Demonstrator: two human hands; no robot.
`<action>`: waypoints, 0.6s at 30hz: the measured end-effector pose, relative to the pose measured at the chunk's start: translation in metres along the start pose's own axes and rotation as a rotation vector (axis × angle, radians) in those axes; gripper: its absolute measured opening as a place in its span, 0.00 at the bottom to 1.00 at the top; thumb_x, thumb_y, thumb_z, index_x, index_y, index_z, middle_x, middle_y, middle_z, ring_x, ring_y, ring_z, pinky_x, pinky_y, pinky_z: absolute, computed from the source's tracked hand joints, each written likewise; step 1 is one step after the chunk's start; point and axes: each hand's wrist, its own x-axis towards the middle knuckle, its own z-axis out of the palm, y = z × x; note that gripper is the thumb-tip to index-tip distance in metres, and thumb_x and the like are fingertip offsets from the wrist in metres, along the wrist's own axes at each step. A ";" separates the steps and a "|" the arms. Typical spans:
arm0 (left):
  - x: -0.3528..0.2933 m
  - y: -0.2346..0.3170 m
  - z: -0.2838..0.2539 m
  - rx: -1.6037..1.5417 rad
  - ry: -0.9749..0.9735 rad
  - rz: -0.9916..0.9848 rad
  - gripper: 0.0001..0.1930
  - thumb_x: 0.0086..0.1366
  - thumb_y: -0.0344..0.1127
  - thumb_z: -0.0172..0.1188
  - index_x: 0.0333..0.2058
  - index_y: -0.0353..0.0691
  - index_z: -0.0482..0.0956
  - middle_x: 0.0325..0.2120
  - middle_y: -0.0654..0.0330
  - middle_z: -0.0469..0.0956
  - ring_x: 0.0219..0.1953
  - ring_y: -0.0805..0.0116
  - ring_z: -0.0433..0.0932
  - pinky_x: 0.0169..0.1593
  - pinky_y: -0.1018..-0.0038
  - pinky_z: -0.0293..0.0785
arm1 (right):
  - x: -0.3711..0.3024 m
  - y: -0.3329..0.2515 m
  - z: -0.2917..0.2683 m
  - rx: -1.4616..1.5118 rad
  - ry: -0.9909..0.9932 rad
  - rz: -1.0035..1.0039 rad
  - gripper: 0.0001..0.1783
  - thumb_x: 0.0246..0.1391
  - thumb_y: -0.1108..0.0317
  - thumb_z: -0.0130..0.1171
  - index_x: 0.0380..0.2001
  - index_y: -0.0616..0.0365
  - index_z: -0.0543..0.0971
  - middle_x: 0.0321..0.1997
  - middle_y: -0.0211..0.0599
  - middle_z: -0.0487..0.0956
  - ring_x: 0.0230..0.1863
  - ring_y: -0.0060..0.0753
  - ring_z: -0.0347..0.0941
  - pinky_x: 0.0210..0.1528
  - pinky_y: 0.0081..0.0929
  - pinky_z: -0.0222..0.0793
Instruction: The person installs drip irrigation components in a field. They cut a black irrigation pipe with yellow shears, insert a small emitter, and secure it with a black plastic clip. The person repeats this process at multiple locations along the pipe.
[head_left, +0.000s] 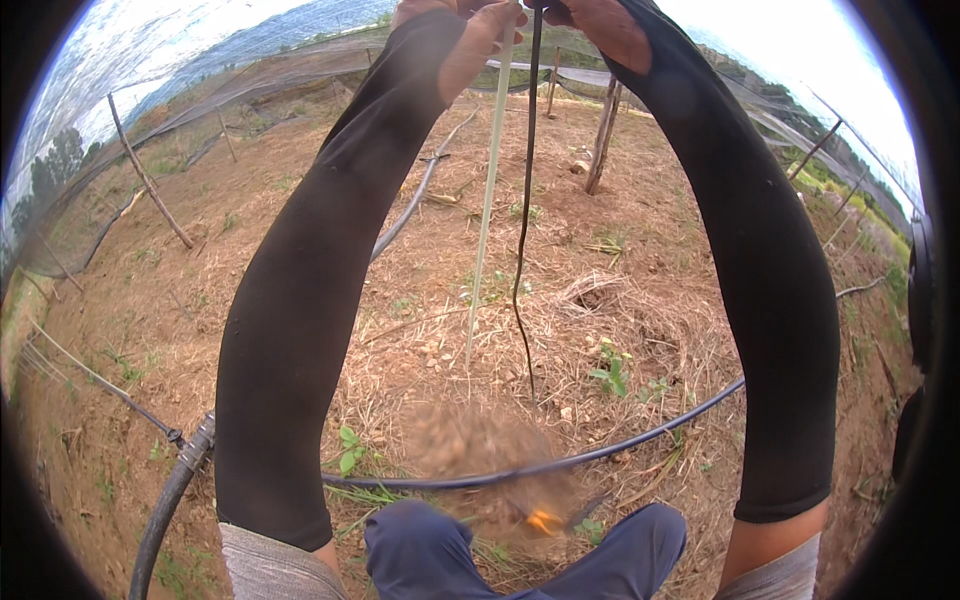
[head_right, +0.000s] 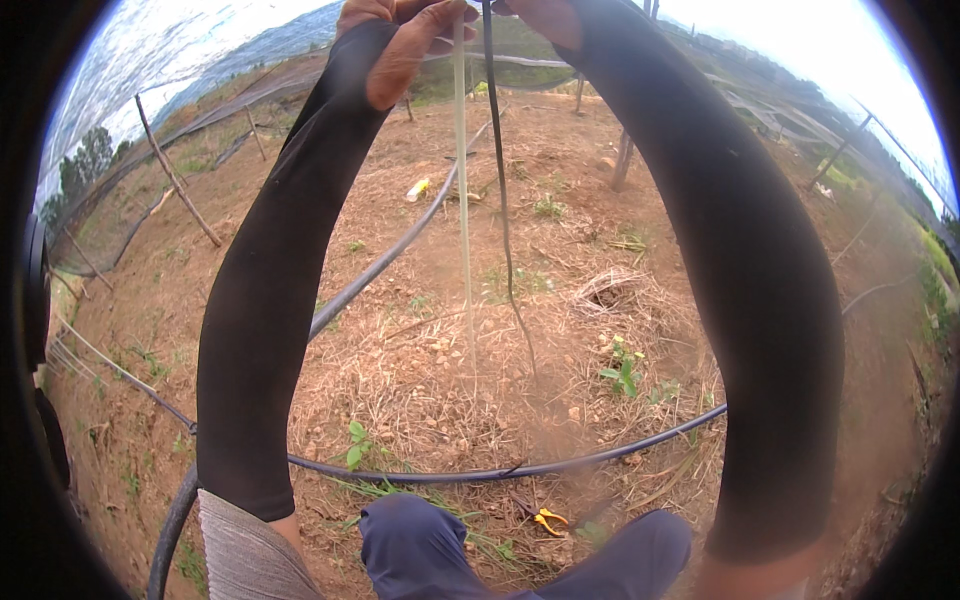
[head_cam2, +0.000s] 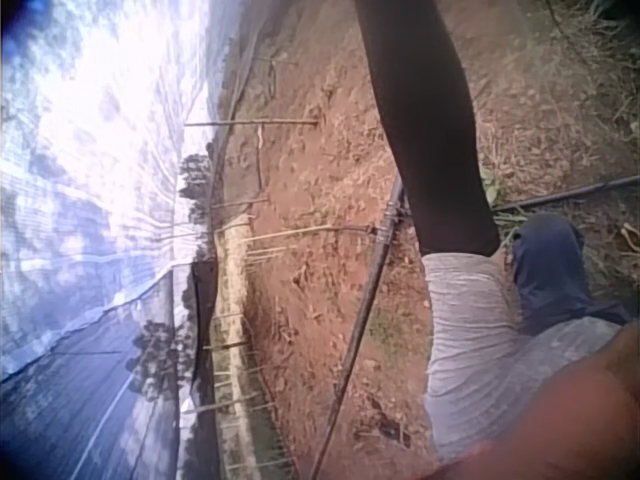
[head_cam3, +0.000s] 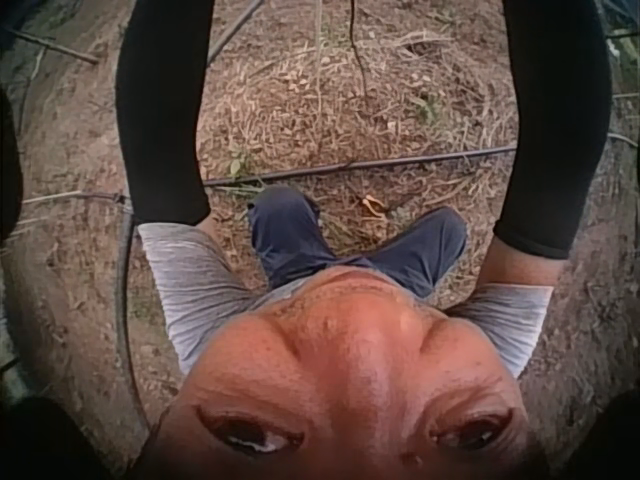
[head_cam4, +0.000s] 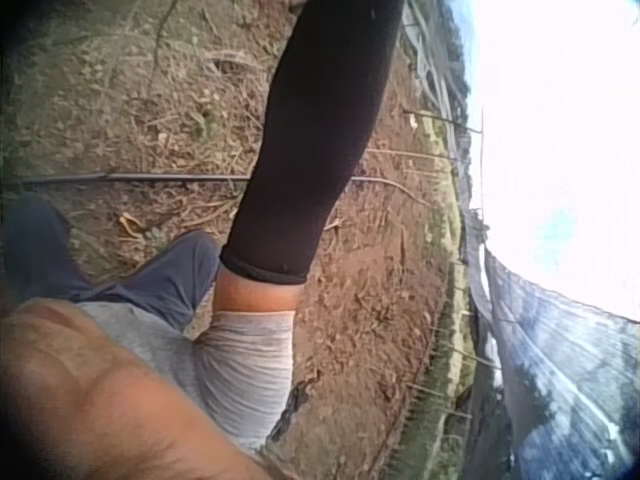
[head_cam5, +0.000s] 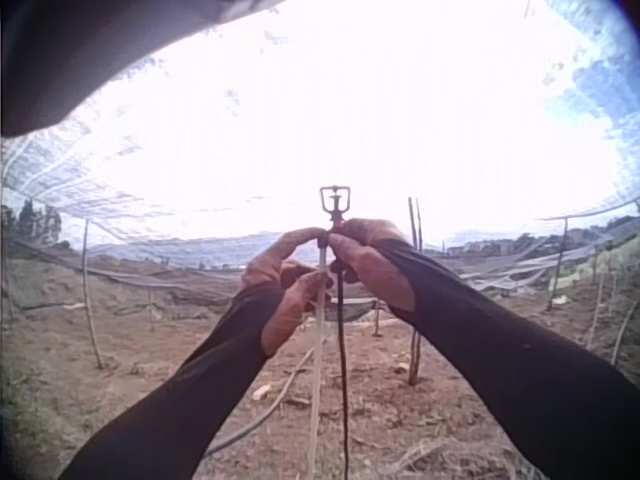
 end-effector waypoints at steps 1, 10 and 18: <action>0.002 -0.002 0.007 -0.026 -0.004 0.006 0.21 0.63 0.25 0.59 0.54 0.48 0.74 0.23 0.63 0.80 0.24 0.78 0.77 0.27 0.80 0.73 | -0.001 0.001 -0.006 -0.031 0.008 0.014 0.13 0.64 0.66 0.50 0.42 0.65 0.78 0.31 0.33 0.77 0.31 0.21 0.71 0.33 0.20 0.68; 0.004 -0.001 -0.003 -0.087 -0.025 0.010 0.18 0.62 0.25 0.61 0.50 0.44 0.74 0.23 0.62 0.79 0.23 0.78 0.76 0.25 0.81 0.72 | 0.000 0.006 0.003 -0.035 0.004 -0.008 0.12 0.63 0.65 0.52 0.40 0.63 0.79 0.31 0.32 0.78 0.30 0.20 0.70 0.32 0.20 0.66; -0.007 -0.018 -0.010 -0.054 -0.051 0.037 0.14 0.60 0.24 0.63 0.43 0.42 0.72 0.24 0.59 0.79 0.23 0.75 0.78 0.25 0.79 0.74 | -0.029 0.000 0.019 -0.065 -0.086 0.024 0.16 0.64 0.59 0.50 0.41 0.60 0.80 0.33 0.32 0.79 0.34 0.23 0.72 0.39 0.23 0.66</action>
